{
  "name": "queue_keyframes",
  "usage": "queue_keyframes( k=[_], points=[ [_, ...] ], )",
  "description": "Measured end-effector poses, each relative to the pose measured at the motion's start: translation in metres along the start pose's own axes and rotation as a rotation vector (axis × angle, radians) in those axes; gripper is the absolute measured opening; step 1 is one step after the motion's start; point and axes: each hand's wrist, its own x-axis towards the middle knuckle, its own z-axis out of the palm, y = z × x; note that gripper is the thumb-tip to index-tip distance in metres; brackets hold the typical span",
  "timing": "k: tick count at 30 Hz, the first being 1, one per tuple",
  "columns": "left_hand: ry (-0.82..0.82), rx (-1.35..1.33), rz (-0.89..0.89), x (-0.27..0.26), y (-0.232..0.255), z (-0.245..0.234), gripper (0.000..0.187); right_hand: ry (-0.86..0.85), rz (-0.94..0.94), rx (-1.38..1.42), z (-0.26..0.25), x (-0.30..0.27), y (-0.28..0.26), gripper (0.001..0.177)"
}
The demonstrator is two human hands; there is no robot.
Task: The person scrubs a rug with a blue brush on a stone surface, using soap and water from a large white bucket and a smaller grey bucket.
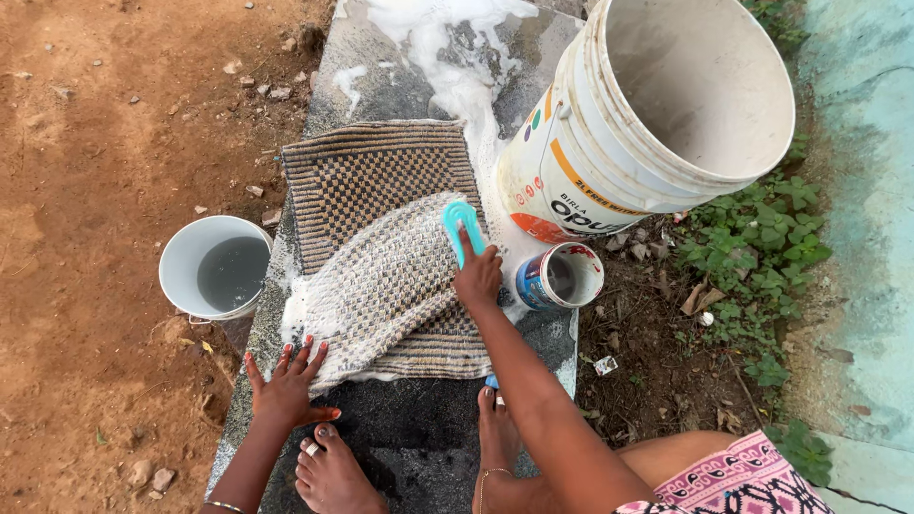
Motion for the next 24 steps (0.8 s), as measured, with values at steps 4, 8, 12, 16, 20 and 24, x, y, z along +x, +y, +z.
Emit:
queue_keyframes(
  k=[4, 8, 12, 16, 20, 24],
  points=[
    [-0.051, -0.036, -0.004, 0.001, 0.004, -0.002, 0.138, 0.232, -0.230, -0.014, 0.034, -0.063, -0.064, 0.094],
    [-0.061, 0.012, -0.019, 0.000, 0.003, -0.003, 0.136, 0.023, -0.588, -0.039, 0.056, -0.138, -0.121, 0.085],
    [-0.034, 0.046, -0.027, -0.002, 0.003, -0.004, 0.133, 0.063, -0.468, 0.114, 0.033, -0.077, -0.064, 0.084],
    [-0.043, 0.060, -0.018, -0.001, 0.002, -0.001, 0.133, -0.023, 0.095, 0.099, -0.013, -0.009, 0.015, 0.099],
    [-0.029, 0.053, -0.028, -0.002, 0.006, -0.006, 0.137, 0.050, -0.039, 0.107, 0.005, -0.050, -0.038, 0.092],
    [-0.062, 0.063, -0.027, -0.002, 0.006, -0.009, 0.137, 0.031, -0.585, 0.106, 0.056, -0.158, -0.130, 0.093]
  ],
)
